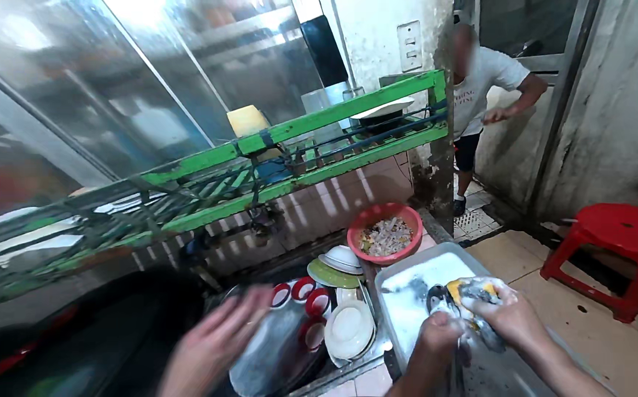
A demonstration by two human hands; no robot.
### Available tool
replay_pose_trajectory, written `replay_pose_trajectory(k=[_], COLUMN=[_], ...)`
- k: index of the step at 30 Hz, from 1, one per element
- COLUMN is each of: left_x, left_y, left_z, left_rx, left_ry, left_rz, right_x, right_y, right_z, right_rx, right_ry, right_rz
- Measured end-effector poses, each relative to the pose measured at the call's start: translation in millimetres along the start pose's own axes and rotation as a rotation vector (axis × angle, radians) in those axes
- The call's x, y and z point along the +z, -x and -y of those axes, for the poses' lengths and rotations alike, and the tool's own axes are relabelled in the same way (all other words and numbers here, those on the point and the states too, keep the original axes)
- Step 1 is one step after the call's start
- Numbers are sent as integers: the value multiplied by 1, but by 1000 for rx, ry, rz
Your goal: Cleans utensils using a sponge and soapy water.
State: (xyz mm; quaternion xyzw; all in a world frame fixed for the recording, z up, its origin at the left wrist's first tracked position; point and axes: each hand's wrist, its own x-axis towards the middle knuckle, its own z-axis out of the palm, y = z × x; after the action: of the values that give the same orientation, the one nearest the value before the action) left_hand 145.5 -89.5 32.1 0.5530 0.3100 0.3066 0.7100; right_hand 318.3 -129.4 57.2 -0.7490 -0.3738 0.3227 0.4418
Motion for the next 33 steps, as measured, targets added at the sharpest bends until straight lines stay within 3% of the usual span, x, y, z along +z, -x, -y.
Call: replay_pose_trajectory(k=[1,4,6,8,11,16,18,21,26,31,33], left_x=[-1,5,4,3,10,12,10,9,10,7,7], left_y=[-12,-18,-19,-18,-15,-15,-14,-12,-19,-15,-16], left_z=[25,17,11,7,5,1,3,3,6,6,7], left_rx=[-73,-305,-342,-365,-351,-332,-308,-295,-341,-303,-311], left_ry=[35,-44,16,62,-2,-55,-95,-201,-248,-299,-331], left_rz=[4,-192,-269,-278,-263,-317,-301,-299,-376,-381,-372], right_x=[1,-10,-23,-26,-9,14,22,22,16,31,27], right_y=[0,-8,-15,-13,-8,-12,-1,-1,-22,-6,-14], right_z=[0,-2,2,7,6,1,1,6,25,12,16], right_rx=[-1,7,20,22,29,41,17,-5,-123,-79,-81], right_ry=[9,-116,-255,-261,-21,15,9,201,474,488,538], right_rz=[-3,-86,-128,-34,182,37,88,208,52,282,244])
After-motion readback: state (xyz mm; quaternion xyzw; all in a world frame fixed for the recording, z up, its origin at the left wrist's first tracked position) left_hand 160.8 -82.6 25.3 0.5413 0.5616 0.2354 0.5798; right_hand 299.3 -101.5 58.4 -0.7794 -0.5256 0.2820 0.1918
